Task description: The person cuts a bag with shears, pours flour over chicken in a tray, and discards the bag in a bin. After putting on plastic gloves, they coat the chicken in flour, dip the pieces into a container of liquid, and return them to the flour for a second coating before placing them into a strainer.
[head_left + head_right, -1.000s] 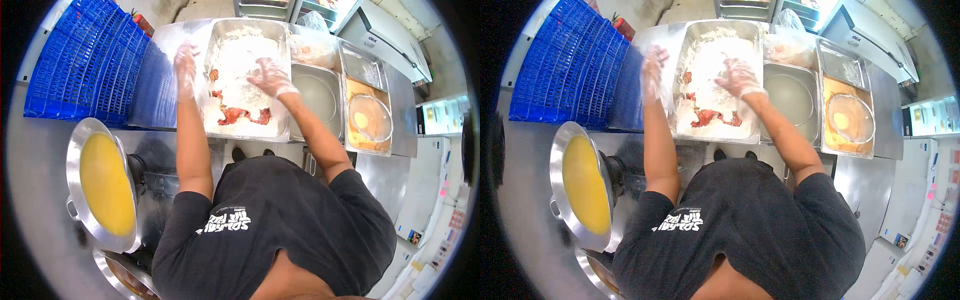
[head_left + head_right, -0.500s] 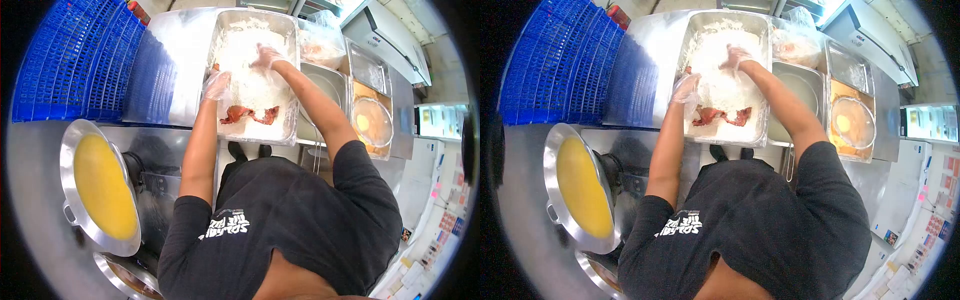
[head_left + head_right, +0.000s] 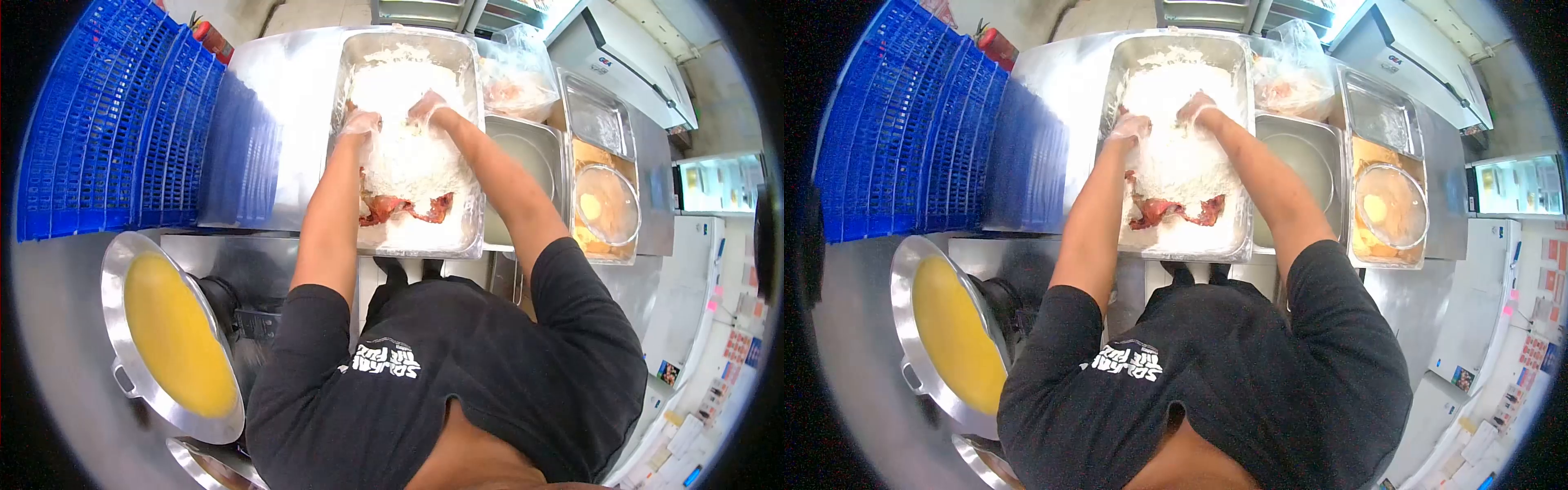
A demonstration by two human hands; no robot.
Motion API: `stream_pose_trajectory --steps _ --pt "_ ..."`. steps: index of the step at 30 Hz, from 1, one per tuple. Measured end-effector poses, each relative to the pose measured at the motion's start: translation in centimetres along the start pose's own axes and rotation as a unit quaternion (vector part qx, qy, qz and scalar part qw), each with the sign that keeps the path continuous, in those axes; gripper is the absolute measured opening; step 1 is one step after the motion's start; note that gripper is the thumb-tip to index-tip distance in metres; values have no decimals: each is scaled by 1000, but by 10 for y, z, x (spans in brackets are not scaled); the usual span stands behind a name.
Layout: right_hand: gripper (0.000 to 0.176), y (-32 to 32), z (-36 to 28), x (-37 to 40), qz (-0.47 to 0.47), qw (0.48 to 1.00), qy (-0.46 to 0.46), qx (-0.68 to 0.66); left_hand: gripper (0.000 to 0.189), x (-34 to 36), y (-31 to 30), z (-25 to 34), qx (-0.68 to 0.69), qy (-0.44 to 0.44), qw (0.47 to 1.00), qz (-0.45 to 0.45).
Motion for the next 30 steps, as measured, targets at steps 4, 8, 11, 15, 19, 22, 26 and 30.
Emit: stream_pose_trajectory --steps 4,8,11,15,19,22,26,30 --pt "45 -79 2 28 -20 960 152 -233 36 1 -9 21 -274 178 935 -136" --pt "44 -80 -23 78 -196 932 152 -263 46 6 -11 -14 -315 -45 937 -142" --pt "73 -65 -38 99 -236 963 88 -99 50 10 -3 -43 -338 -21 913 -226" --pt "104 -29 -47 101 -238 967 77 -54 47 55 17 -25 -451 34 855 -256" --pt "103 -27 -70 113 -191 978 70 -47 43 64 24 -41 -470 -10 861 -193" --pt "96 -21 -75 124 -208 970 99 -74 40 72 31 -40 -462 11 871 -168" --pt "65 -25 -53 102 -113 991 76 -11 36 68 26 -27 -468 91 872 -109" --pt "46 -69 -47 105 -53 991 90 -82 32 78 7 12 -627 306 708 -108"
Point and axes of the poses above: each hand's wrist, its own x-axis away from the middle knuckle, its own y-axis out of the palm, z = x × y, the point moved 5 cm from there along -x, towards the middle knuckle, and after that the axes turned 4 degrees about -z, right-handed, at the moved point
